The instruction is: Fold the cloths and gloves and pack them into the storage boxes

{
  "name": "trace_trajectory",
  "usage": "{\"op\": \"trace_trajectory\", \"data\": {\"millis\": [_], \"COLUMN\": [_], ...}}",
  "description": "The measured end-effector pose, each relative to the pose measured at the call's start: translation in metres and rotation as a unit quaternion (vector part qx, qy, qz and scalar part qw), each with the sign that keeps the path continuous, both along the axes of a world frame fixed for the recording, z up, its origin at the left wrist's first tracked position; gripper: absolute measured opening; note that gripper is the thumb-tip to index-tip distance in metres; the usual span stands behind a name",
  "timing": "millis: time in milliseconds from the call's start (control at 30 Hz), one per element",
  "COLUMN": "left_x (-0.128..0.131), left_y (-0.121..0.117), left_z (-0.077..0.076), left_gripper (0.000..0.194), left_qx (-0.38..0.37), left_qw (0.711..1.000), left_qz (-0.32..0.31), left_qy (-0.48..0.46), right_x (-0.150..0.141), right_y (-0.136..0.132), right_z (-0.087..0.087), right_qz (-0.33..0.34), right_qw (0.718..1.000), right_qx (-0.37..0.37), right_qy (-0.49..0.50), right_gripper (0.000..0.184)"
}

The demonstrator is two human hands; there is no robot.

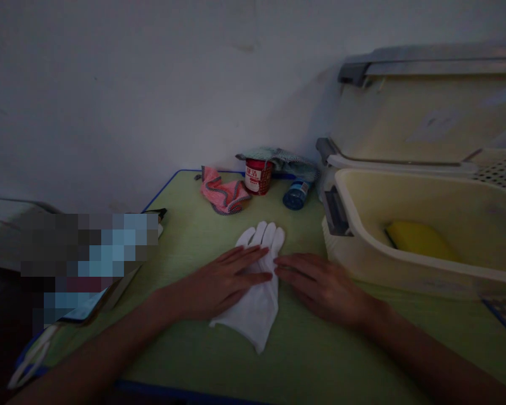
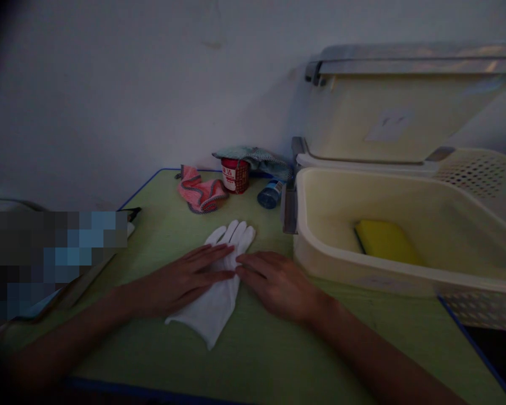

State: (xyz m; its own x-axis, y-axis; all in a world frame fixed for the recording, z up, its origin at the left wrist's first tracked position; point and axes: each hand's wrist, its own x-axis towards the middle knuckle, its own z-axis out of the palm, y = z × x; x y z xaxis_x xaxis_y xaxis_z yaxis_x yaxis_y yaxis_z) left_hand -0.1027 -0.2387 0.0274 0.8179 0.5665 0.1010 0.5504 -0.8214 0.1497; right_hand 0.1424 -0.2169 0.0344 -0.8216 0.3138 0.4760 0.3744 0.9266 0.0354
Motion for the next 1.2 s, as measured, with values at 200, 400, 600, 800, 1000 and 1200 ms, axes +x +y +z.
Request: {"op": "trace_trajectory", "data": {"millis": [200, 400, 600, 800, 1000, 1200], "left_x": [0.002, 0.001, 0.002, 0.009, -0.003, 0.008], "left_y": [-0.002, 0.000, -0.001, -0.012, -0.013, -0.015], "left_z": [0.000, -0.004, 0.005, 0.016, 0.012, 0.011], "left_gripper": [0.044, 0.047, 0.044, 0.055, 0.081, 0.091], "left_qx": [0.006, -0.013, -0.084, -0.143, -0.240, -0.390], "left_qw": [1.000, 1.000, 0.996, 0.985, 0.958, 0.879], "left_qz": [0.007, -0.011, -0.010, -0.080, -0.076, 0.071], "left_qy": [0.021, -0.004, -0.018, -0.047, -0.136, -0.264], "right_x": [-0.007, -0.014, -0.006, -0.001, -0.012, -0.017], "right_y": [-0.011, -0.014, -0.010, -0.011, -0.013, -0.006], "right_z": [0.010, 0.005, -0.003, -0.004, 0.002, 0.002], "right_qz": [0.095, 0.101, 0.077, 0.050, -0.115, -0.194], "right_qw": [0.994, 0.991, 0.997, 0.955, 0.823, 0.736], "right_qx": [0.047, 0.086, 0.001, -0.272, -0.525, -0.600], "right_qy": [-0.032, -0.013, 0.026, 0.110, 0.183, 0.246], "right_gripper": [0.041, 0.037, 0.029, 0.020, 0.009, 0.003]}}
